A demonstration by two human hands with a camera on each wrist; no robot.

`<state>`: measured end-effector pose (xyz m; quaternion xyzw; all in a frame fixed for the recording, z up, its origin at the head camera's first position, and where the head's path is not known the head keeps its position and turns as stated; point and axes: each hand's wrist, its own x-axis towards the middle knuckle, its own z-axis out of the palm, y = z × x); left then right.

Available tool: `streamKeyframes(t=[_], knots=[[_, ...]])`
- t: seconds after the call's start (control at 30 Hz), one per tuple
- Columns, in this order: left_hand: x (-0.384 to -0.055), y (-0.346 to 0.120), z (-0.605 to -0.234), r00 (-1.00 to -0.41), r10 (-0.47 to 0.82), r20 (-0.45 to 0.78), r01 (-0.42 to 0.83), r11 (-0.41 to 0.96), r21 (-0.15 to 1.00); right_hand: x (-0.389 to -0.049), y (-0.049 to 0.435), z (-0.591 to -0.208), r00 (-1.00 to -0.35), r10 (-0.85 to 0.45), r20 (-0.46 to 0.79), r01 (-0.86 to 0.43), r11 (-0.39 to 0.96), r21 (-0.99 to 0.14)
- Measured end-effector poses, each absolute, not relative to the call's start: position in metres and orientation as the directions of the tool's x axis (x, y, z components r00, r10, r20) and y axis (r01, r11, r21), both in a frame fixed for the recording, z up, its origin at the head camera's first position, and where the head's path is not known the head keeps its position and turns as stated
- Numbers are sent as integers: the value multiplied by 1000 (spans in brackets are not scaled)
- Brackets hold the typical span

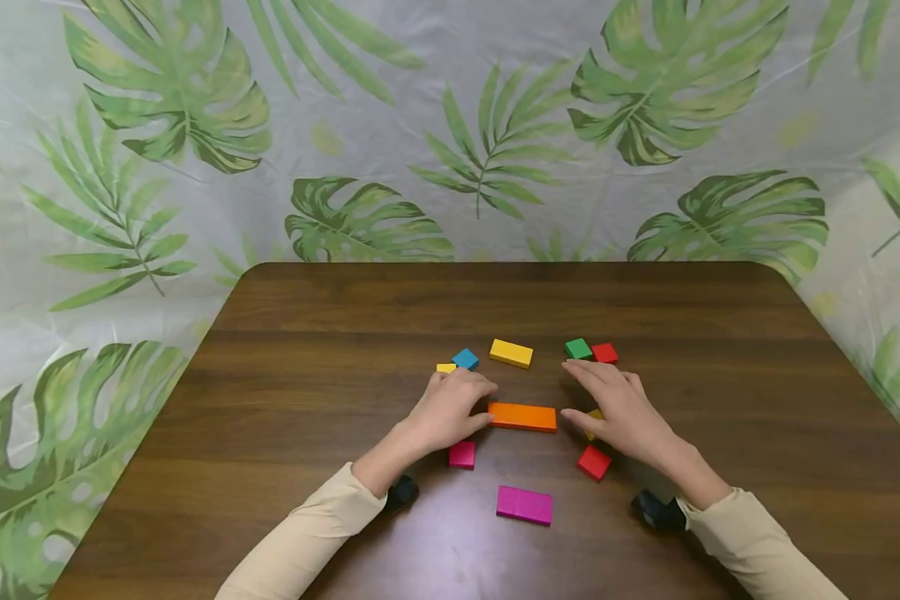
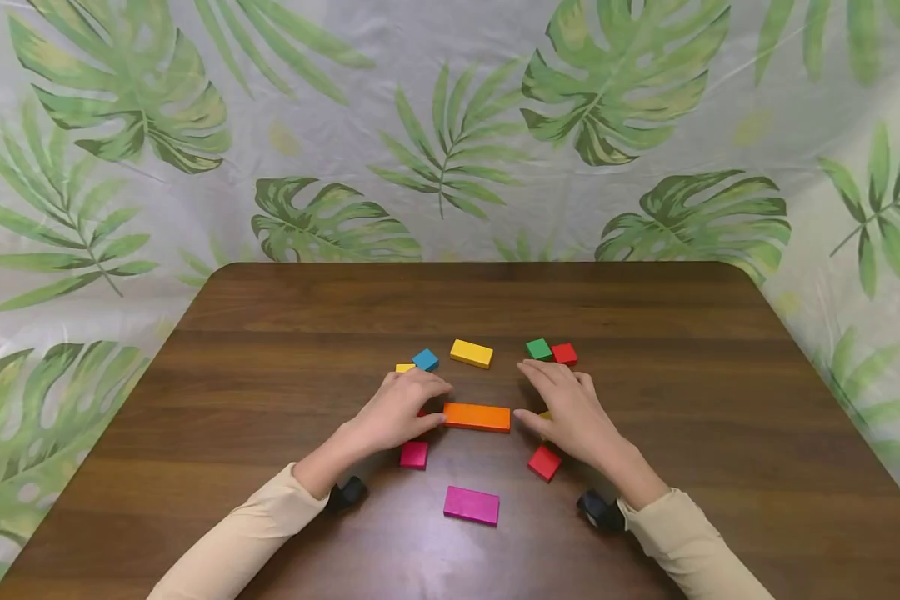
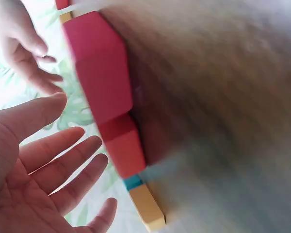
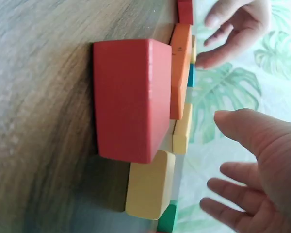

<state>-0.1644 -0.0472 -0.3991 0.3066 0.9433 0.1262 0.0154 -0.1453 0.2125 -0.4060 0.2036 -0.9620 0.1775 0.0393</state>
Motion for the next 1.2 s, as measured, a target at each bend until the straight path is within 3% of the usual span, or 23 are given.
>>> streamKeyframes(t=[0.2,0.4,0.8,1.2], knots=[[-168,-41,-405,-794,608,6,597,777,201,-143,213,-411,-891,-373,257,-445,828,-342],[-170,-37,-405,-763,646,12,640,753,152,-142,220,-411,-888,-367,278,-450,819,-356],[-171,-33,-400,-758,652,1,646,750,143,-136,253,-405,-886,-450,111,-452,785,-423],[-172,-31,-398,-755,656,5,648,745,157,-135,257,-411,-880,-471,65,-450,781,-434]])
